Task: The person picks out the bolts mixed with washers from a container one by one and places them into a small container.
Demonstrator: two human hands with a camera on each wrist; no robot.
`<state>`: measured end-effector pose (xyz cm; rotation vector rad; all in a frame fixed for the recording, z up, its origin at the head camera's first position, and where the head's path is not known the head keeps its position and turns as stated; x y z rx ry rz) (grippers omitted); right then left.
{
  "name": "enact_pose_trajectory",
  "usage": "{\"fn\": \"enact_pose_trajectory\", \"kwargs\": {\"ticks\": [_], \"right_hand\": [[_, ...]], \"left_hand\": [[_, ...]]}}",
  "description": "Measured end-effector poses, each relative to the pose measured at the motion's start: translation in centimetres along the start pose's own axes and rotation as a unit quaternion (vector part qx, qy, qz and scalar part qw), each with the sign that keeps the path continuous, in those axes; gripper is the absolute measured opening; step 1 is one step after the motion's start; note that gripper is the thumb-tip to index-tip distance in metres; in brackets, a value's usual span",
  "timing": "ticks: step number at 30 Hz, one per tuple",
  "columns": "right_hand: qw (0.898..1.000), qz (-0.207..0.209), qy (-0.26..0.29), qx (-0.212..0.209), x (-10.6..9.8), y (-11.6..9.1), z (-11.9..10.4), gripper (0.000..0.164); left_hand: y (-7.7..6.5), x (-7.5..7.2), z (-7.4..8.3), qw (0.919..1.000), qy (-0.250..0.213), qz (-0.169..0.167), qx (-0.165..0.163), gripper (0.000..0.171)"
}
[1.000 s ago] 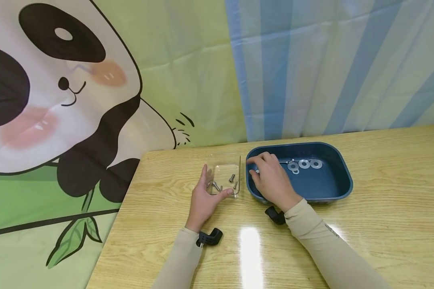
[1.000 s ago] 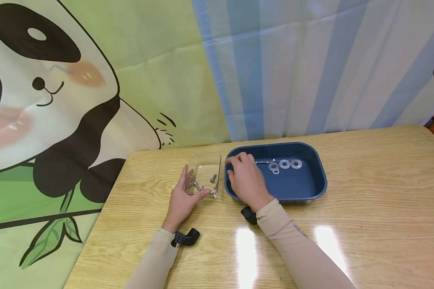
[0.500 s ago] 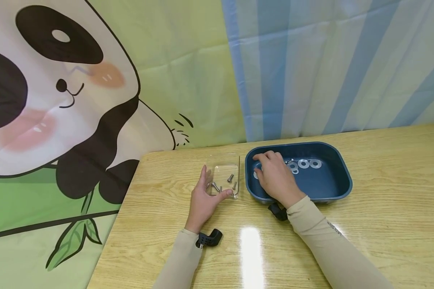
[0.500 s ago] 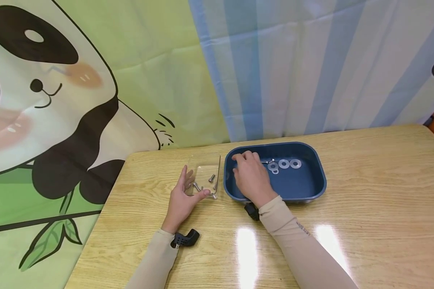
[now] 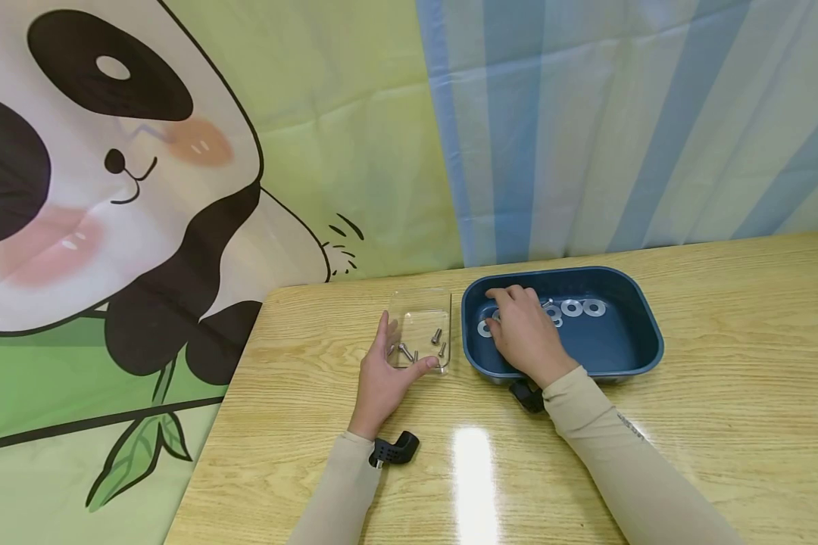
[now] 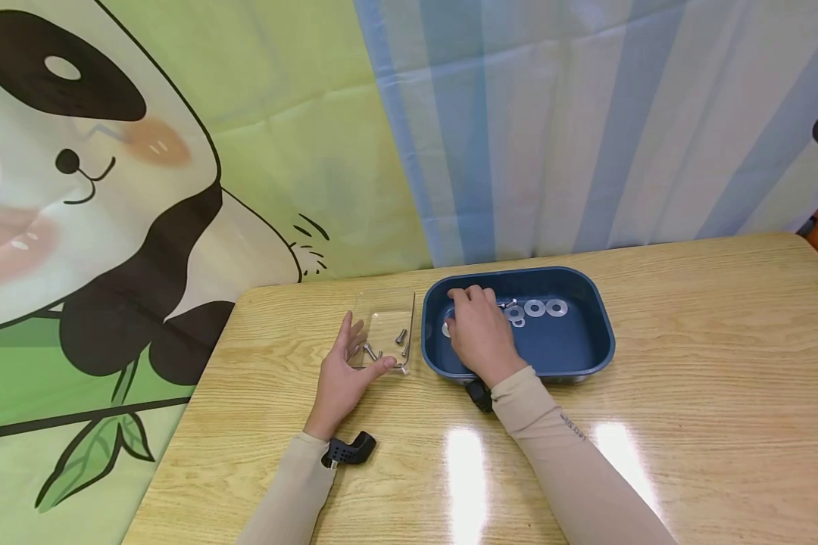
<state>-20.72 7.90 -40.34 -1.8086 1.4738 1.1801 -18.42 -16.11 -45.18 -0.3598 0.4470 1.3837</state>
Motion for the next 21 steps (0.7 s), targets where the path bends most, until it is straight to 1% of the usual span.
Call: {"fn": "enact_pose_trajectory", "kwargs": {"ticks": [10, 21], "right_hand": [[0.999, -0.024, -0.004, 0.021, 0.34, -0.03, 0.35, 0.048], [0.999, -0.043, -0.014, 0.029, 0.76, 0.12, 0.7, 0.051]], "left_hand": [[-0.05, 0.02, -0.1, 1.0, -0.001, 0.0, 0.0, 0.119], [0.04, 0.05, -0.29, 1.0, 0.007, 0.002, 0.003, 0.119]]}}
Point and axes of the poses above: each hand's wrist, its own y-axis towards the middle knuckle, its own x-axis out of the palm, z = x × y, the point moved 3 cm from there along y, towards the middle knuckle, and after that the axes turned 9 degrees about -z, right-handed, at the moved point
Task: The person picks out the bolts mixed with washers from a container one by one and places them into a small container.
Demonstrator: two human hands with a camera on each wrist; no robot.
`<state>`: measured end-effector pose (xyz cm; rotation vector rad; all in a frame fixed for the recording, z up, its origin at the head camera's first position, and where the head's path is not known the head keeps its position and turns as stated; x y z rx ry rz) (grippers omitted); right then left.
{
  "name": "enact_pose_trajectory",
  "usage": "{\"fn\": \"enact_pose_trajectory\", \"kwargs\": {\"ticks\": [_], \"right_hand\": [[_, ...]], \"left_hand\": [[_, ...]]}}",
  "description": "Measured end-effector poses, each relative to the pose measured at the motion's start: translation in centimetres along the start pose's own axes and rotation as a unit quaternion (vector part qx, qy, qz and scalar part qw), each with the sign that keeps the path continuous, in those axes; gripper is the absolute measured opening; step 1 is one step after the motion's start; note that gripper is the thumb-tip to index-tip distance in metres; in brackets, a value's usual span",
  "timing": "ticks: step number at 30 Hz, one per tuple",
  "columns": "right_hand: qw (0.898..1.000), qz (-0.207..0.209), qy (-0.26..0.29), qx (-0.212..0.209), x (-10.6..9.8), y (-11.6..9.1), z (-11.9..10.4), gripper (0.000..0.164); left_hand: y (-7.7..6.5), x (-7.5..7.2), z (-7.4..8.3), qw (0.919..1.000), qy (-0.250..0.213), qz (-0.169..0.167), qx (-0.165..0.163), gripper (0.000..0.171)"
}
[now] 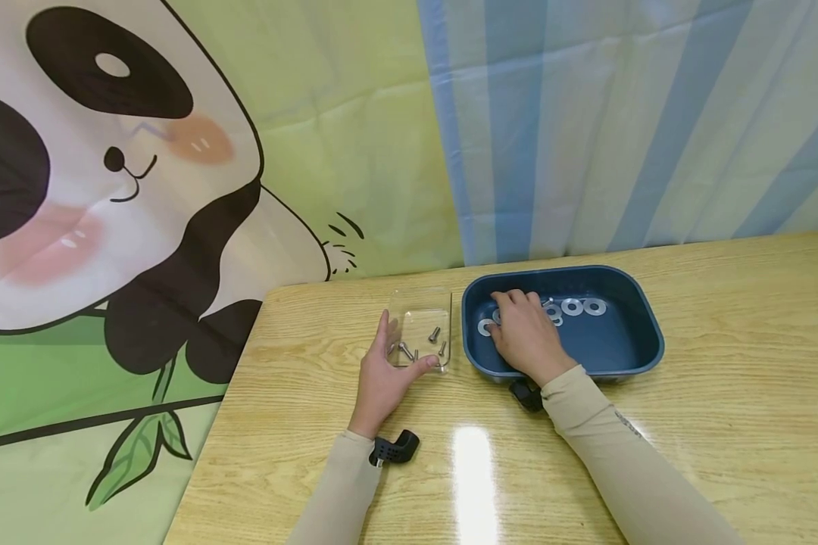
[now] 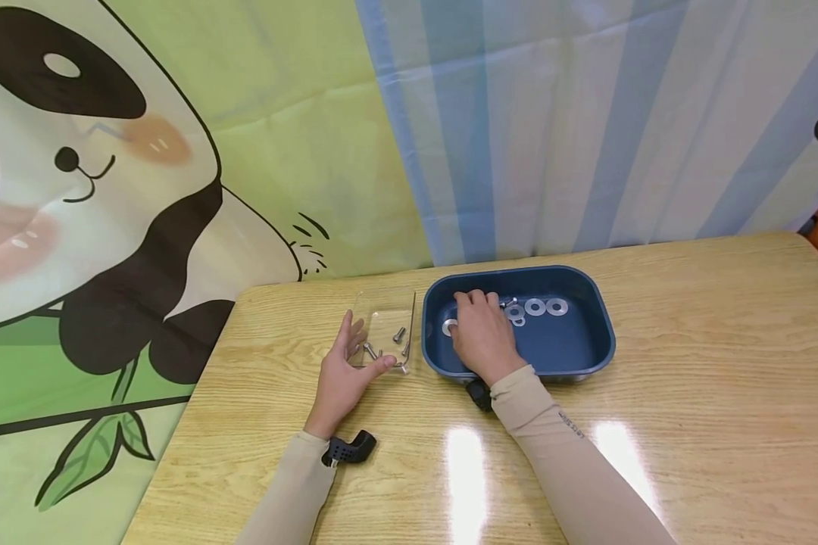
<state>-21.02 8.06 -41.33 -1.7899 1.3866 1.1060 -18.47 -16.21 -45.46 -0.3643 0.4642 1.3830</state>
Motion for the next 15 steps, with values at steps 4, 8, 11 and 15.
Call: {"fn": "enact_pose_trajectory", "kwargs": {"ticks": [4, 8, 11, 15], "right_hand": [[1.0, -0.014, -0.008, 0.004, 0.11, 0.07, 0.06, 0.052], [1.0, -0.027, -0.013, 0.01, 0.14, 0.04, 0.12, 0.052], [0.999, -0.034, -0.016, 0.014, 0.2, -0.01, 0.17, 0.053], [0.999, -0.044, -0.018, 0.022, 0.29, -0.06, 0.19, 0.053]], "left_hand": [[0.0, -0.05, -0.05, 1.0, 0.0, 0.001, 0.0, 0.118], [0.0, -0.05, -0.01, 1.0, -0.002, -0.001, -0.001, 0.118], [-0.02, -0.06, 0.09, 1.0, -0.003, -0.001, 0.0, 0.118], [-0.04, -0.07, 0.17, 1.0, -0.003, 0.0, -0.002, 0.118]]}}
Point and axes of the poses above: each hand's wrist, its own y-axis towards the middle knuckle, its own x-axis out of the palm, z = x × y, the point moved 3 cm from there along y, towards the middle knuckle, and after that the axes turned 9 degrees about -z, right-handed, at the moved point
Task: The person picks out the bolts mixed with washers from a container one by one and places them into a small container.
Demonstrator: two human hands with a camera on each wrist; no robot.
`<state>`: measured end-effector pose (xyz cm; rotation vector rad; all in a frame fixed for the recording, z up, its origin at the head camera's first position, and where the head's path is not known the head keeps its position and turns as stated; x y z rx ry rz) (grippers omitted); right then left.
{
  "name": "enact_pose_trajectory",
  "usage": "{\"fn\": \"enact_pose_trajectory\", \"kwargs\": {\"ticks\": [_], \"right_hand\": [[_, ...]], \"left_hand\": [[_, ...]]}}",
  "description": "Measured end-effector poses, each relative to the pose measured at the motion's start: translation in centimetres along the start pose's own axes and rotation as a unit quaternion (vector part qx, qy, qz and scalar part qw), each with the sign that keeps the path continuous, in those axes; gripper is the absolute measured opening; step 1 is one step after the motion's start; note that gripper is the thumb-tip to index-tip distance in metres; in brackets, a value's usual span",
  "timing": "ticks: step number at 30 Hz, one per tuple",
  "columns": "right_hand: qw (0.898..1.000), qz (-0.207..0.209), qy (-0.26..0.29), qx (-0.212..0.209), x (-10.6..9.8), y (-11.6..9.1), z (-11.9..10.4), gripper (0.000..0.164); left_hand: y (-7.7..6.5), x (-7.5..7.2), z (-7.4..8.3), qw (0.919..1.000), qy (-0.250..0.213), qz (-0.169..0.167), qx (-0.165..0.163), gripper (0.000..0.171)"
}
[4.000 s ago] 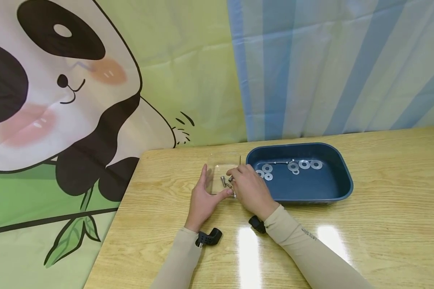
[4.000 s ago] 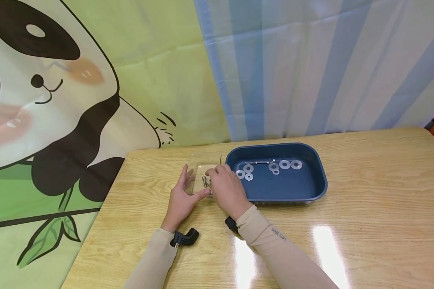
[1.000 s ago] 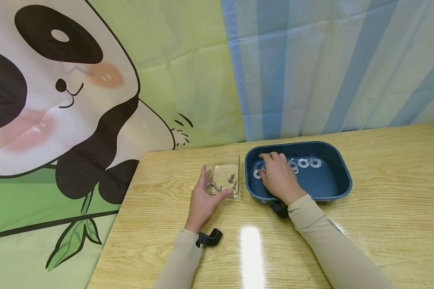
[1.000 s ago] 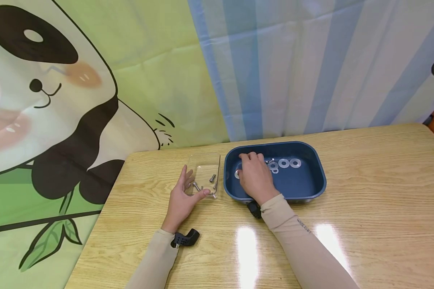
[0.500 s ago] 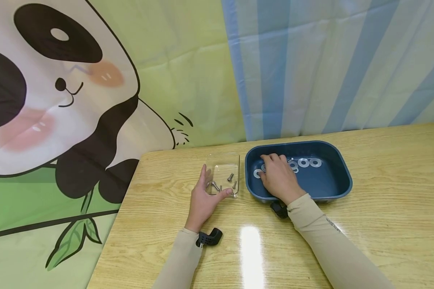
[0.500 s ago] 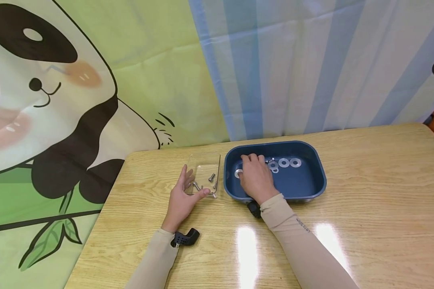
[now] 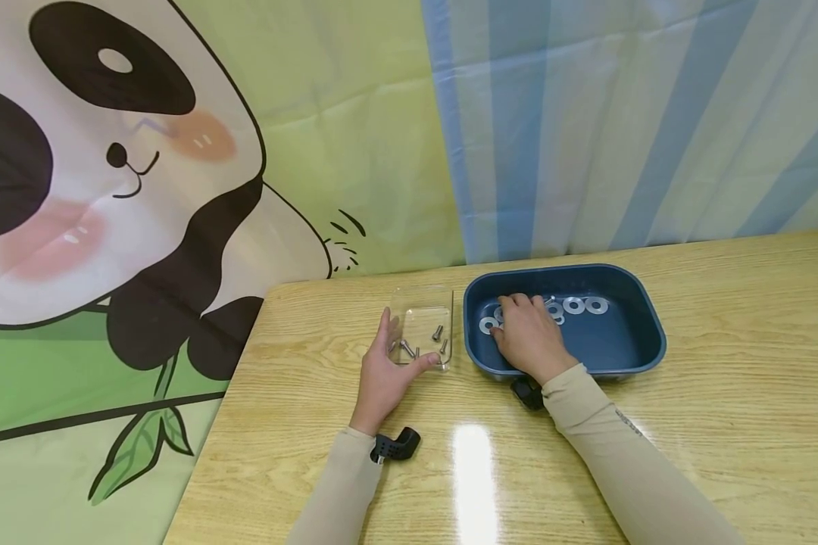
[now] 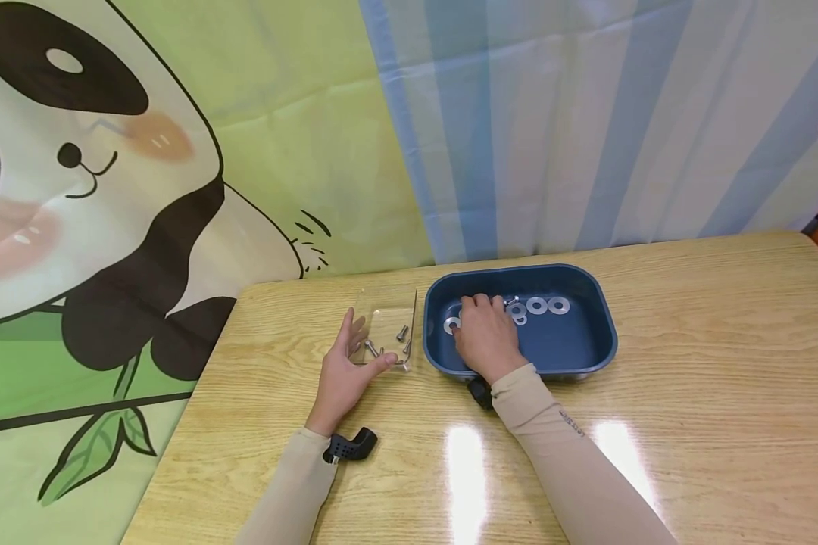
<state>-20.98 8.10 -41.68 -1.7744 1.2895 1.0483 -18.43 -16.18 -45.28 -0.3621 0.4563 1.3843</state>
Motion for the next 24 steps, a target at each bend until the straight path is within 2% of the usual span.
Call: {"fn": "enact_pose_trajectory", "kwargs": {"ticks": [11, 17, 24], "right_hand": [[1.0, -0.01, 0.004, 0.026, -0.01, -0.28, -0.01, 0.053], [0.999, -0.009, -0.005, 0.05, 0.12, -0.24, 0.17, 0.049], [0.998, -0.012, -0.013, 0.052, -0.12, -0.28, 0.31, 0.039]], "left_hand": [[-0.07, -0.05, 0.23, 1.0, 0.003, 0.001, 0.001, 0.117], [-0.08, -0.05, 0.14, 1.0, 0.004, 0.002, 0.004, 0.117], [-0.07, 0.03, 0.13, 1.0, 0.002, -0.001, -0.001, 0.117]]}}
Point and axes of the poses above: each hand's wrist, its own y-axis towards the middle knuckle, its own x-axis out of the palm, z = x × y, the point moved 3 cm from there along y, towards the middle knuckle, and after that the axes turned 9 degrees about -z, right-handed, at the moved point
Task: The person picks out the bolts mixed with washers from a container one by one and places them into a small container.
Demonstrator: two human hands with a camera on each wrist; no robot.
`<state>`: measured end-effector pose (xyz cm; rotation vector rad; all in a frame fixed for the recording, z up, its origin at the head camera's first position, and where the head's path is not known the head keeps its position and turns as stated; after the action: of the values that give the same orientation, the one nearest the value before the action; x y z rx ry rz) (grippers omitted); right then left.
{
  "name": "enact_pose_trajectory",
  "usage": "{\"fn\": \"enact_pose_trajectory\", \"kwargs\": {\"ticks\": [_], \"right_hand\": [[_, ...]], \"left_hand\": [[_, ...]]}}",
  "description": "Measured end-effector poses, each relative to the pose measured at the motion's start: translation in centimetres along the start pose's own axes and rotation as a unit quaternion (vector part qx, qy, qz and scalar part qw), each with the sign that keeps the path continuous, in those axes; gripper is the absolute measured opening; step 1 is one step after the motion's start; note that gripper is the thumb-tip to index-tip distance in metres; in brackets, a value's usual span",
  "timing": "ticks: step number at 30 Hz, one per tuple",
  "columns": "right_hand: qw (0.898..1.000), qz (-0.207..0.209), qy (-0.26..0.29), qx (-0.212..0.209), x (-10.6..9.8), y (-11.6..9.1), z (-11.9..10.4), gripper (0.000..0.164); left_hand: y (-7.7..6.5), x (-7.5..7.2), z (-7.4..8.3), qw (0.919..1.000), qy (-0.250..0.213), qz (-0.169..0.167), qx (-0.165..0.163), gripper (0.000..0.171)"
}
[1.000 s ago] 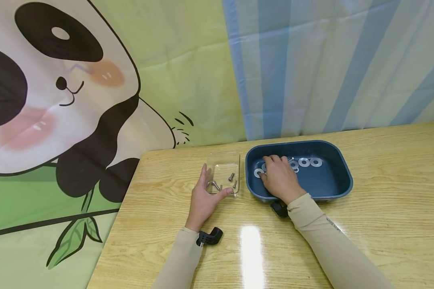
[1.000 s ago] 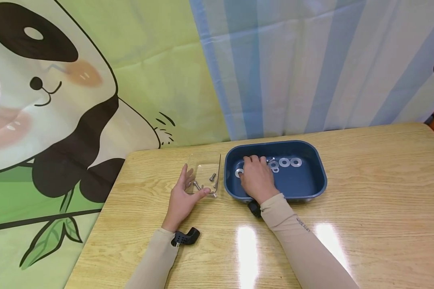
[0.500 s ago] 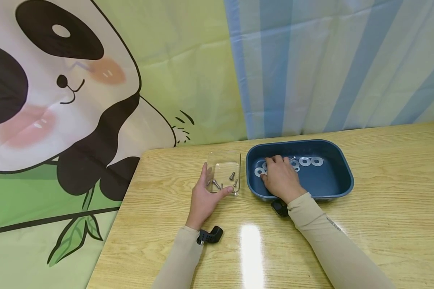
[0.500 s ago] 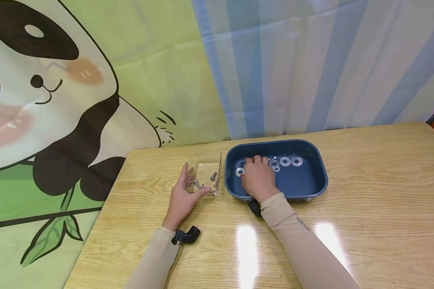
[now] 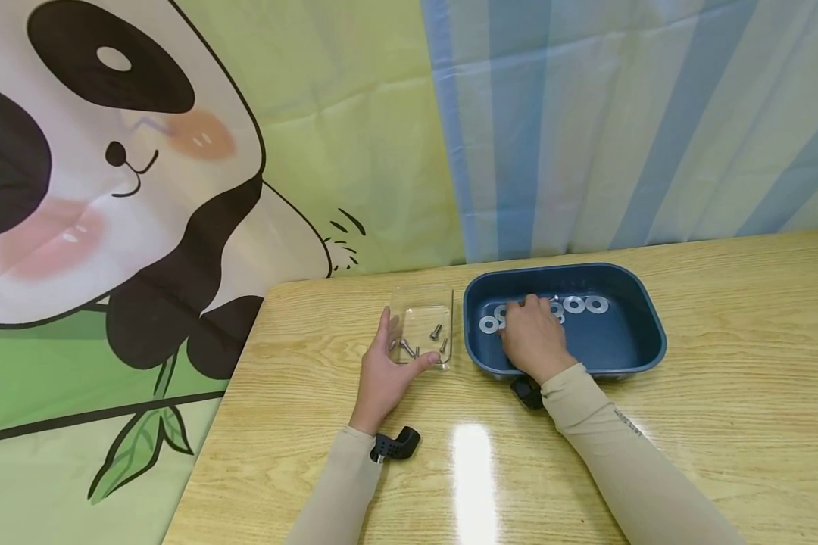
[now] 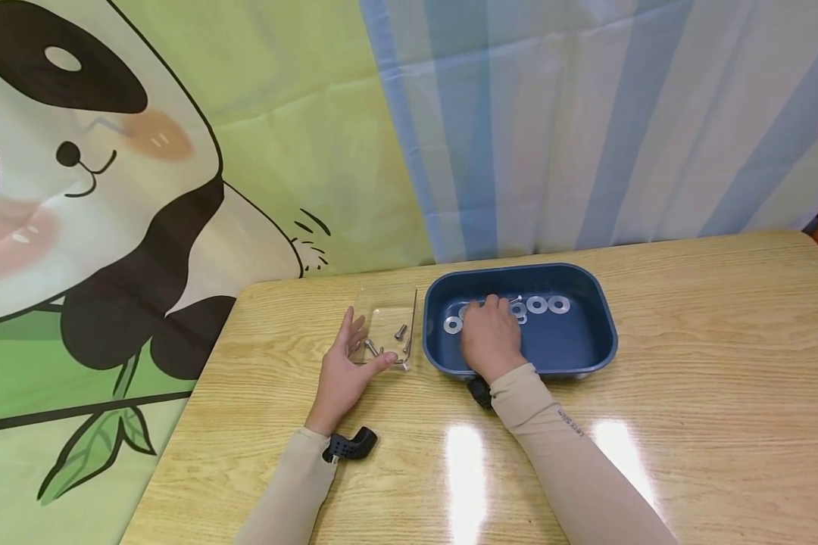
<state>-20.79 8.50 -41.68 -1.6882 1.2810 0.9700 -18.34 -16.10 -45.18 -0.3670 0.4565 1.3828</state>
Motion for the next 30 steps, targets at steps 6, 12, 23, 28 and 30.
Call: {"fn": "enact_pose_trajectory", "kwargs": {"ticks": [6, 12, 23, 28, 30], "right_hand": [[1.0, -0.007, -0.004, 0.007, -0.22, 0.11, 0.26, 0.025], [1.0, 0.023, -0.001, 0.003, -0.41, -0.06, 0.13, 0.023], [1.0, 0.022, -0.005, 0.018, -0.47, -0.05, 0.18, 0.022], [1.0, 0.019, -0.007, 0.021, -0.47, -0.05, 0.16, 0.021], [1.0, 0.02, -0.013, 0.02, -0.48, -0.02, 0.14, 0.02]], "left_hand": [[0.15, 0.09, -0.02, 1.0, -0.006, -0.001, 0.005, 0.117], [0.21, 0.05, -0.14, 0.9999, -0.001, 0.002, 0.01, 0.118], [0.13, -0.02, -0.2, 1.0, 0.002, 0.003, 0.003, 0.118], [0.17, 0.01, -0.23, 1.0, 0.001, 0.003, 0.008, 0.118], [0.19, 0.02, -0.23, 1.0, 0.0, 0.003, 0.009, 0.118]]}}
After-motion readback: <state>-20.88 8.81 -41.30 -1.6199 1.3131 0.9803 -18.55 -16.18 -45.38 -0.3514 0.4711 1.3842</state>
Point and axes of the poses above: each hand's wrist, its own y-axis towards the middle knuckle, its own x-axis out of the palm, z = x × y, the point moved 3 cm from there along y, towards the middle knuckle, and after that the axes turned 9 degrees about -z, right-handed, at the moved point
